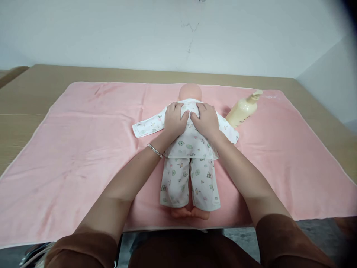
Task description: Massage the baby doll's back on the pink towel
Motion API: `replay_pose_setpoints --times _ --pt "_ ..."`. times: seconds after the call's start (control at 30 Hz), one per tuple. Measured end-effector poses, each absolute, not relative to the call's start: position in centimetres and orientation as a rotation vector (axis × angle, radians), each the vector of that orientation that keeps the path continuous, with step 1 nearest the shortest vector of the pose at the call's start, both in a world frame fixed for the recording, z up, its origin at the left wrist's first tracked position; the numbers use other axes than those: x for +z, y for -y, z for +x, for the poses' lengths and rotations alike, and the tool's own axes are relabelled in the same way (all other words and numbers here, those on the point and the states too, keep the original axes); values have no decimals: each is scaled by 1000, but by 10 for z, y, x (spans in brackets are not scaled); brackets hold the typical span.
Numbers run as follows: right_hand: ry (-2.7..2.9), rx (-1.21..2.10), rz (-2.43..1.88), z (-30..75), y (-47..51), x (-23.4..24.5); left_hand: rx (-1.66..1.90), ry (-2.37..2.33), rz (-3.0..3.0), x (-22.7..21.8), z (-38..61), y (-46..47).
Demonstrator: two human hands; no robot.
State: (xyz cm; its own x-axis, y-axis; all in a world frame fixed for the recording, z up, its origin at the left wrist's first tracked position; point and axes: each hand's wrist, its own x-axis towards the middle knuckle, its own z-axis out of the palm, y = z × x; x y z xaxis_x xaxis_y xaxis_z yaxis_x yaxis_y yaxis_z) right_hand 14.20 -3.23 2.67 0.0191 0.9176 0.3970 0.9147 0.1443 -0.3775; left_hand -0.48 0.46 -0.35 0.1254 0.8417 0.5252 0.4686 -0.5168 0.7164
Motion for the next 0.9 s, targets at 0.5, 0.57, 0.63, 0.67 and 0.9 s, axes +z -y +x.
replay_pose_setpoints --times 0.5,0.57,0.63,0.67,0.9 --pt "1887 -156 -1835 126 55 27 1286 -1455 2195 6 -1 14" --pt "1874 -142 -1859 126 55 26 1262 -1538 2227 6 -1 13" --pt "1888 -106 -1848 130 49 23 1236 -1528 2251 2 -2 7" --pt "1907 -83 -1830 133 44 22 1215 -1495 2260 0 -3 2" --pt "2018 -43 -1704 144 32 16 1194 -1359 2312 -6 -7 -7"
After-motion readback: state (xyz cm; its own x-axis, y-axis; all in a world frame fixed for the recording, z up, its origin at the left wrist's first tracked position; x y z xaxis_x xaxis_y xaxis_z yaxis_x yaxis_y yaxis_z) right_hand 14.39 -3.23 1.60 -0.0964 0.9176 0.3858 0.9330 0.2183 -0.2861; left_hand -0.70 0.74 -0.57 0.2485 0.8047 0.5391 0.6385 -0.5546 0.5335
